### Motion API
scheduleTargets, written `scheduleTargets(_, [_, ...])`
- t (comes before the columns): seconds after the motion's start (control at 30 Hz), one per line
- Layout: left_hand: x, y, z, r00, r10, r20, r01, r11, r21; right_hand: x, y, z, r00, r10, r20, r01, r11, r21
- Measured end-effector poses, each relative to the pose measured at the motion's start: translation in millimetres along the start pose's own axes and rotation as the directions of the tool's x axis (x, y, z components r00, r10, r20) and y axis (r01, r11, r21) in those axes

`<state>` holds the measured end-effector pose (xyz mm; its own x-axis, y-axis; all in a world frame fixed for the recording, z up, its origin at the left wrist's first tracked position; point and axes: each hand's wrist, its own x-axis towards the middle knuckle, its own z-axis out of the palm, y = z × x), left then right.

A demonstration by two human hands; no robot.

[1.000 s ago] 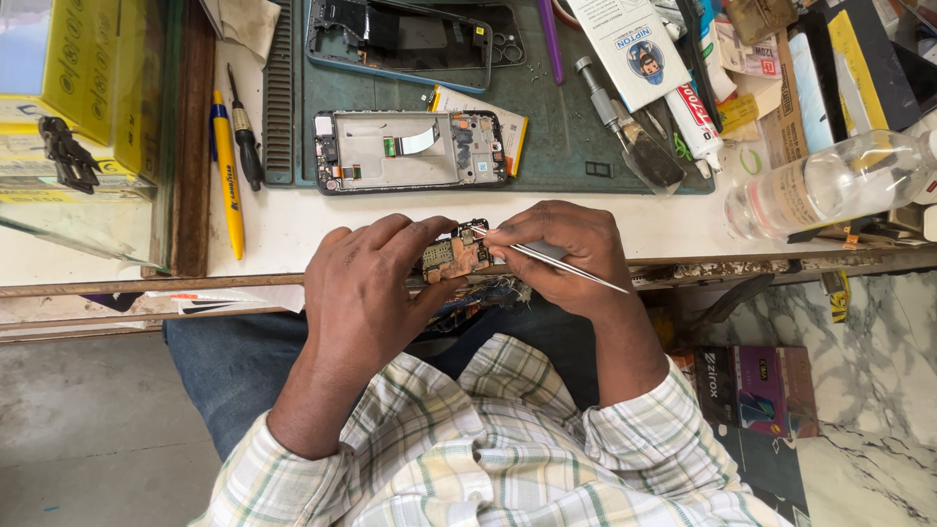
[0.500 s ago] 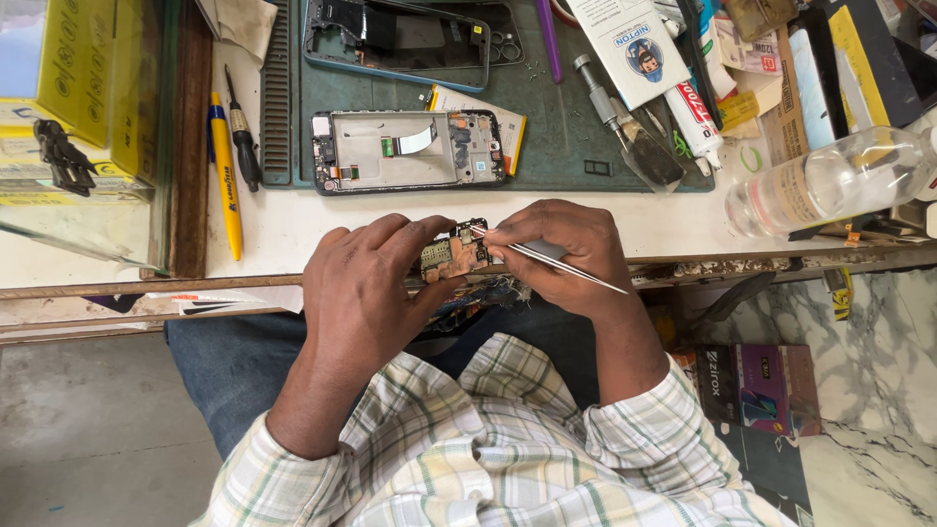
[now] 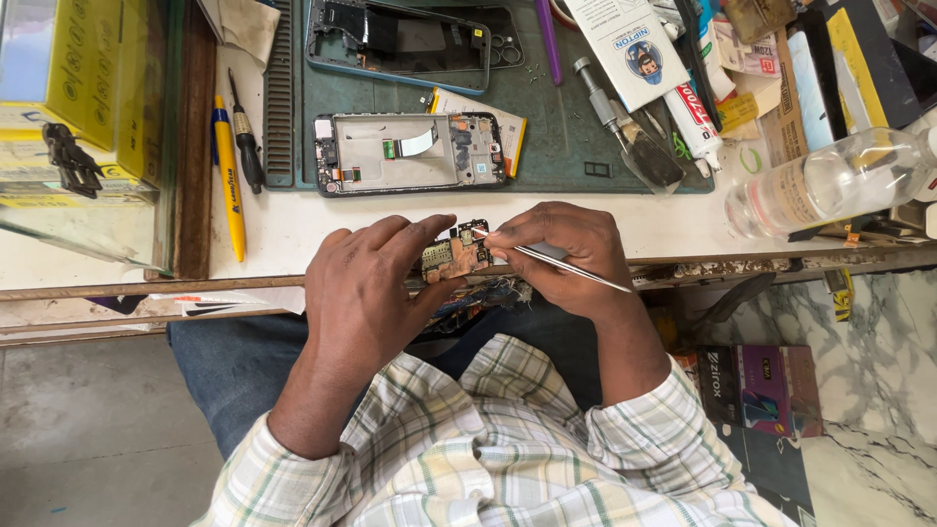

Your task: The person works on a disassembled smartphone logic board at a cluttered repair bench, holding the board steady with one hand while using tweezers to pick at and reposition small components on it. They briefly set the board down to use a black pry tool on it, then resume tweezing small parts on the board.

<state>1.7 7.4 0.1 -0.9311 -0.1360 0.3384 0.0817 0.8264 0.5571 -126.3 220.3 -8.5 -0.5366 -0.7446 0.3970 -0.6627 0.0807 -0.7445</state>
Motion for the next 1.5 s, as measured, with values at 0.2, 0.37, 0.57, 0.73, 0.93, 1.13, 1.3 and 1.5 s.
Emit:
scheduleTargets(0.2, [-1.0, -0.3, 0.0, 1.0, 0.016, -0.016, -0.016, 1.0, -0.006, -0.1, 0.4, 0.2, 0.999, -0.033, -0.012, 0.032, 0.999, -0.04])
scheduleTargets(0.37, [-1.5, -1.0, 0.4, 1.0, 0.019, -0.02, -0.019, 1.0, 0.001, 0.3, -0.7, 0.5, 1.0, -0.01, -0.006, 0.01, 1.0, -0.021])
scheduleTargets(0.57, [-1.7, -1.3, 1.5, 1.0, 0.021, -0.021, -0.021, 1.0, 0.0, 0.6, -0.6, 1.1, 1.0, -0.028, -0.006, 0.028, 0.999, -0.045])
scheduleTargets(0.73, [-1.9, -1.5, 1.7, 0.999, 0.026, -0.036, -0.026, 1.0, 0.003, -0.5, 0.3, 1.2, 1.0, -0.01, -0.014, 0.01, 0.999, -0.034])
scheduleTargets(0.93, [-2.0, -1.3, 2.0, 0.999, 0.018, -0.027, -0.018, 1.0, 0.007, -0.5, 0.0, 0.1, 1.0, -0.009, -0.005, 0.009, 1.0, 0.005])
scheduleTargets(1.13, [-1.5, -1.5, 2.2, 1.0, 0.015, -0.018, -0.015, 1.0, 0.014, 1.4, -1.8, 1.3, 1.0, -0.014, 0.0, 0.014, 1.0, 0.022])
scheduleTargets(1.3, [-1.3, -2.0, 2.3, 1.0, 0.015, -0.012, -0.014, 1.0, 0.015, 2.0, -2.4, 2.0, 1.0, -0.003, -0.002, 0.004, 1.0, 0.016])
scheduleTargets(1.5, [-1.8, -1.7, 2.2, 1.0, 0.022, -0.015, -0.022, 1.0, 0.018, 1.4, -2.4, 1.4, 1.0, -0.001, 0.0, 0.001, 1.0, 0.011])
